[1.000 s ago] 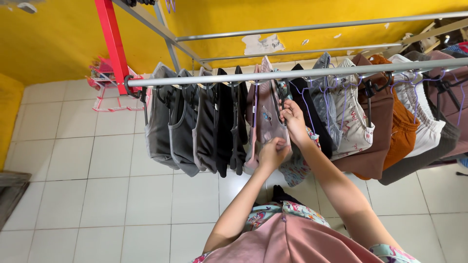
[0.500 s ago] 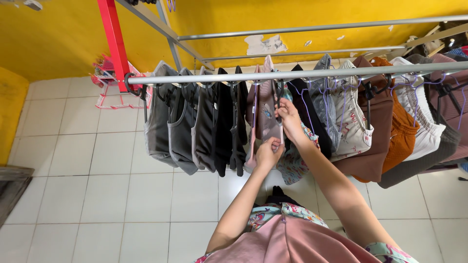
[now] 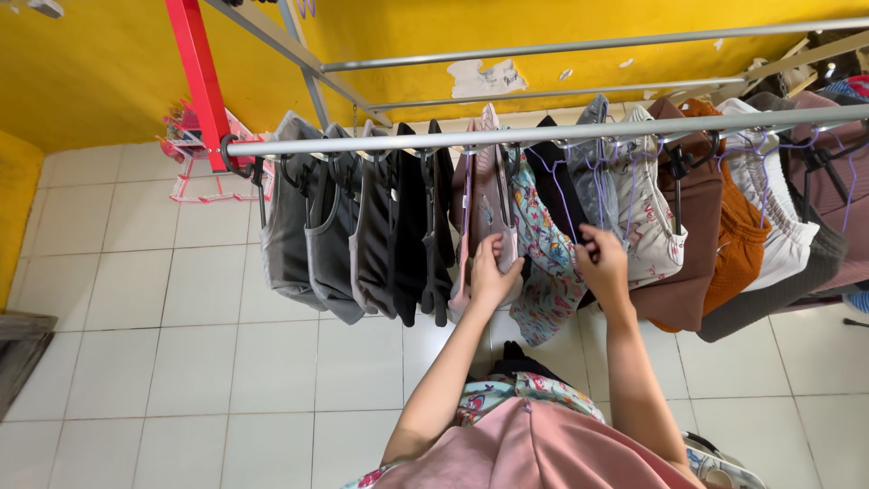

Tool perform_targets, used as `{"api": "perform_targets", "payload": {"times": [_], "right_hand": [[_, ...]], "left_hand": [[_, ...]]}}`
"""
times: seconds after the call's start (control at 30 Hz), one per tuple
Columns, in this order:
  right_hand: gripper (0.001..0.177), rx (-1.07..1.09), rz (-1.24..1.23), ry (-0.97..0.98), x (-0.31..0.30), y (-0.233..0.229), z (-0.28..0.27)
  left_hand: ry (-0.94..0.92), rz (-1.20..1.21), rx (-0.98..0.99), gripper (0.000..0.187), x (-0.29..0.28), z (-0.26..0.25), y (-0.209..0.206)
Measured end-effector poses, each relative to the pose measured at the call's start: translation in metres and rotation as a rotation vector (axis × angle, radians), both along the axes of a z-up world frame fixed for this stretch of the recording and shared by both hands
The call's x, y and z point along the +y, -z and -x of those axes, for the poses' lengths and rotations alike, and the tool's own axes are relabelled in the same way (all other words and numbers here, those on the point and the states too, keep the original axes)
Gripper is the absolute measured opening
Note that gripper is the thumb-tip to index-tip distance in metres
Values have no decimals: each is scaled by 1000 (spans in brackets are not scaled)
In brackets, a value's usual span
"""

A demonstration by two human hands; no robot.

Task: The person rearranges clothes on a metal clothing rack by hand. They remove a patterned garment, slide garments along the rod, and adjust the positions of several shirts and pants to organize them.

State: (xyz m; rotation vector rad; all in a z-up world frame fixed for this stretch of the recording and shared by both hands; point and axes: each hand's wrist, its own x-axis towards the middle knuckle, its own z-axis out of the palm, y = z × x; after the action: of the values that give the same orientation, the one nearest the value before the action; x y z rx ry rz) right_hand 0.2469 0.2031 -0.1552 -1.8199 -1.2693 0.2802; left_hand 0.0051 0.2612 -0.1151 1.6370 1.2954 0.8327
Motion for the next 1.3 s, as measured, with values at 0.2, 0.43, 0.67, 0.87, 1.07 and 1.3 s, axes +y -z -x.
{"api": "perform_targets", "payload": {"times": [0.2,0.43,0.67,0.87,1.07,1.3], "right_hand": [[33,223,45,-53,-16,1,32],[36,447,56,-70,-10,16,62],[27,211,35,-42,-12,-11,85],[19,181,-63,-80,-15,-11,88],[22,436,16,-101,-14,-38,89],[35,551,-197,-193,29,-47,50]], "left_hand": [[26,30,-46,38,6,-3,59],[-4,-56,-118,33,-3,3,63],[-80,-175,-134,32,-16,16,47],[-112,-226,-111,41,-21,23,50],[-188,-99,-50,48,-33,30,78],[-271,-511,32,55,-45,11,36]]}}
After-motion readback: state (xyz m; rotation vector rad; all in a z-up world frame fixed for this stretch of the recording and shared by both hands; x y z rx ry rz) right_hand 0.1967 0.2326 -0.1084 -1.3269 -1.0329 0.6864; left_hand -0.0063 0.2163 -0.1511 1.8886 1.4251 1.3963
